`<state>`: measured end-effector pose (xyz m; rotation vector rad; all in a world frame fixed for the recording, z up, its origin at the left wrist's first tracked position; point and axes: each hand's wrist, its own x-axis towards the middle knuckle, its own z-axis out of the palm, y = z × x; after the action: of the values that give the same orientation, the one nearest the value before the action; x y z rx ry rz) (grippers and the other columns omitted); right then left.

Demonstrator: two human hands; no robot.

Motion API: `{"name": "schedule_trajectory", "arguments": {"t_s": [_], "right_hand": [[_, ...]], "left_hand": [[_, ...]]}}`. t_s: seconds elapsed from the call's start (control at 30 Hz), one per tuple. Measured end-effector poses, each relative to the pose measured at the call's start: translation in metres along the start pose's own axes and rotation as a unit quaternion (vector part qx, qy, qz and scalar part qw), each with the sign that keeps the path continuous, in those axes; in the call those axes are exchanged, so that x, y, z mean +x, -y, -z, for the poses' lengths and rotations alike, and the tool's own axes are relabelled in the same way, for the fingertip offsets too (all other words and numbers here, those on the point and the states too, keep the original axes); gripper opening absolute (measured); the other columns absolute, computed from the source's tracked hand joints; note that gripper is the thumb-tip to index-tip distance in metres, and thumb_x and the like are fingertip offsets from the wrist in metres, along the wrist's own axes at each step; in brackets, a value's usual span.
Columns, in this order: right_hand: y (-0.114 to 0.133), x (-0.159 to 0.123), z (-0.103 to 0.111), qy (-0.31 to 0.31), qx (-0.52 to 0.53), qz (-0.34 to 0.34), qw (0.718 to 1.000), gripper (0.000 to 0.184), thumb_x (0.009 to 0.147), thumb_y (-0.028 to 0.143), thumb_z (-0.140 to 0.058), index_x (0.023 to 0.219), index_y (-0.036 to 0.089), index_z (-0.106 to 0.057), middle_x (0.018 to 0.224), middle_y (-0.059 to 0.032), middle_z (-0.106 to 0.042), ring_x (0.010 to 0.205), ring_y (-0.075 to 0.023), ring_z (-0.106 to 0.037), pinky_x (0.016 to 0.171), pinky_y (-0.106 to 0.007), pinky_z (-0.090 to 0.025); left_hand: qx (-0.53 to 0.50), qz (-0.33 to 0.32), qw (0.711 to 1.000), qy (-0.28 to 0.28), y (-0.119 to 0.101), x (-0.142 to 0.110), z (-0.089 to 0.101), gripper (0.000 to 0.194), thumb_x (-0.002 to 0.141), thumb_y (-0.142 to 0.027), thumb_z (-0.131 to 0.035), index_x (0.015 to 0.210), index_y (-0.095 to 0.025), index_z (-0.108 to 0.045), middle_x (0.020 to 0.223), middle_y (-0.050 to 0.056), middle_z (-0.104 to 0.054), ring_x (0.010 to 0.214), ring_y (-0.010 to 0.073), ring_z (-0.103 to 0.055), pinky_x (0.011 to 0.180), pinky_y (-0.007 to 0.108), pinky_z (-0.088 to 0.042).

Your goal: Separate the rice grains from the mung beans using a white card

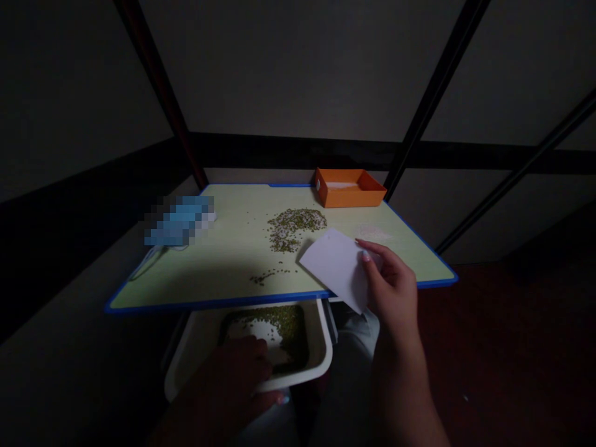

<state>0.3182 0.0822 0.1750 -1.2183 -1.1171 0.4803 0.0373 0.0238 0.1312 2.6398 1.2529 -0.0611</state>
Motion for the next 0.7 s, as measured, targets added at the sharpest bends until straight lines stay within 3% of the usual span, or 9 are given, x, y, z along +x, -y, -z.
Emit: {"name": "schedule_trajectory", "arguments": {"t_s": [0.5, 0.7], "right_hand": [[0.002, -0.001, 0.002, 0.043, -0.015, 0.004, 0.999, 0.021, 0.089, 0.033, -0.062, 0.104, 0.022, -0.074, 0.109, -0.0077, -0.077, 0.099, -0.0237, -0.07, 0.088, -0.04, -0.053], [0.012, -0.02, -0.021, 0.072, -0.028, 0.037, 0.996, 0.024, 0.093, 0.029, -0.056, 0.11, 0.023, -0.073, 0.112, -0.0075, -0.077, 0.099, -0.0228, -0.072, 0.081, -0.035, -0.056]], "left_hand": [[-0.009, -0.009, 1.0, -0.024, 0.001, -0.002, -0.003, 0.018, 0.081, -0.042, -0.077, 0.086, -0.026, -0.071, 0.101, 0.002, -0.07, 0.098, 0.0246, -0.066, 0.085, 0.038, -0.053], [-0.019, -0.001, 0.999, -0.03, -0.001, -0.004, -0.003, 0.017, 0.081, -0.041, -0.076, 0.086, -0.026, -0.071, 0.102, 0.003, -0.07, 0.098, 0.0246, -0.065, 0.084, 0.038, -0.053]]}}
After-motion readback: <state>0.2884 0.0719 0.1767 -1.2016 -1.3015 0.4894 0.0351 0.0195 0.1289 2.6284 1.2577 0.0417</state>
